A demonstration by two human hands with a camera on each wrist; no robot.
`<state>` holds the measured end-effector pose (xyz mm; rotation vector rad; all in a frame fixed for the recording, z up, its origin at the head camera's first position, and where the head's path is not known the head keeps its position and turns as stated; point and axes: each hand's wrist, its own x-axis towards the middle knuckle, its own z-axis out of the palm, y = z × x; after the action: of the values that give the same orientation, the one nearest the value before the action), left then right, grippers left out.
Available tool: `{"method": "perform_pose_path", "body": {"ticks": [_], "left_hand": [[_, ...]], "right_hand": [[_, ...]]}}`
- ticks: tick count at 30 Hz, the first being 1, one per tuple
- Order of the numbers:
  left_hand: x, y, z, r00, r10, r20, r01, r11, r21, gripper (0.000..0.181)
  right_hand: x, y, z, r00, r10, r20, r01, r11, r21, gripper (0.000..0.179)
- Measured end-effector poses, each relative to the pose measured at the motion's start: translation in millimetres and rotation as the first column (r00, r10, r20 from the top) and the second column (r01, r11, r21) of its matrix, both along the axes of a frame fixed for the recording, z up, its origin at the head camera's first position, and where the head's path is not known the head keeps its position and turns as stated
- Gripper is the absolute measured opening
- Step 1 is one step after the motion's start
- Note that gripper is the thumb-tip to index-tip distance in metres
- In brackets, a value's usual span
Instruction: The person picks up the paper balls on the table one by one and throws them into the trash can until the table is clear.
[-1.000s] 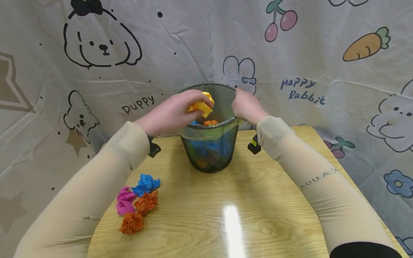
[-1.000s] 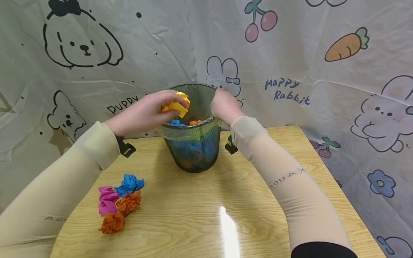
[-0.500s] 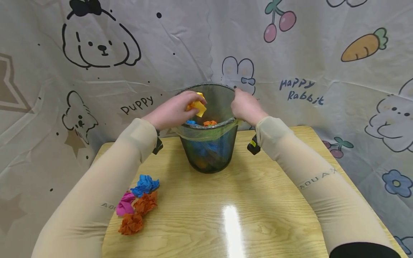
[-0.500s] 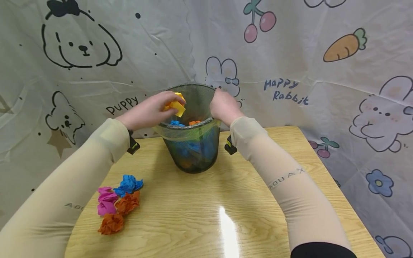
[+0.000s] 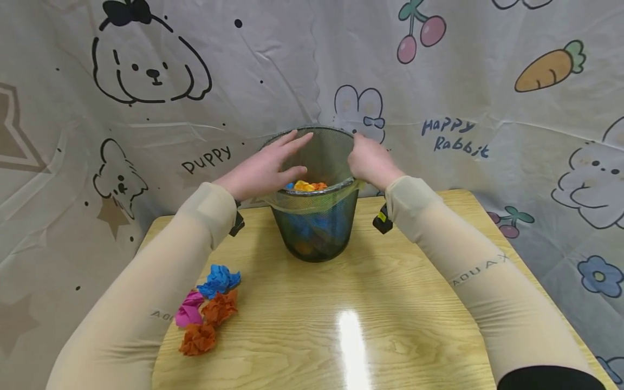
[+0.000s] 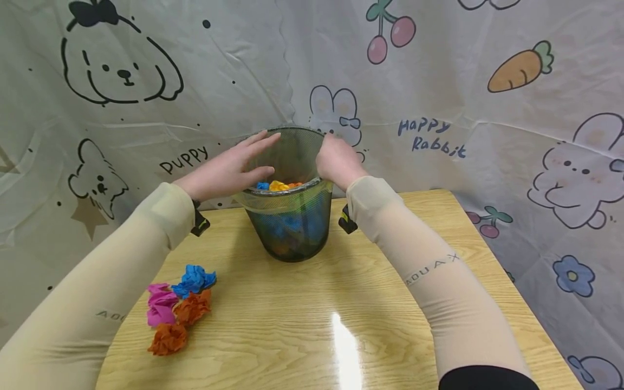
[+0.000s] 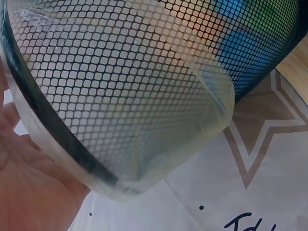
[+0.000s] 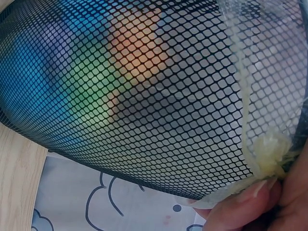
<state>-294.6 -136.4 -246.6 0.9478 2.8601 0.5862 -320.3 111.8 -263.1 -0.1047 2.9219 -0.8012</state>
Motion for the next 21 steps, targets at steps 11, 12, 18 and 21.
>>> {"method": "perform_pose_path", "body": {"ticks": [11,12,18,21], "left_hand": [[3.5,-13.2,1.0,1.000,0.017,-0.010,-0.017,1.000,0.009,0.075],[4.1,-14.9,1.1,1.000,0.016,-0.014,-0.016,1.000,0.008,0.075],[7.5,-28.2,0.7,0.999,0.040,-0.027,-0.040,0.999,0.004,0.076],[9.8,-37.2,0.4,0.998,0.057,-0.022,-0.057,0.998,0.004,0.077]], "right_hand": [[-1.2,0.3,0.1,1.000,0.001,0.003,-0.001,1.000,0.023,0.065],[-1.2,0.3,0.2,1.000,0.003,0.001,-0.003,1.000,0.026,0.065],[-2.2,0.5,0.1,1.000,0.011,-0.008,-0.011,0.999,0.033,0.064],[-2.6,0.3,-0.3,1.000,0.010,-0.003,-0.010,1.000,0.028,0.064]]}}
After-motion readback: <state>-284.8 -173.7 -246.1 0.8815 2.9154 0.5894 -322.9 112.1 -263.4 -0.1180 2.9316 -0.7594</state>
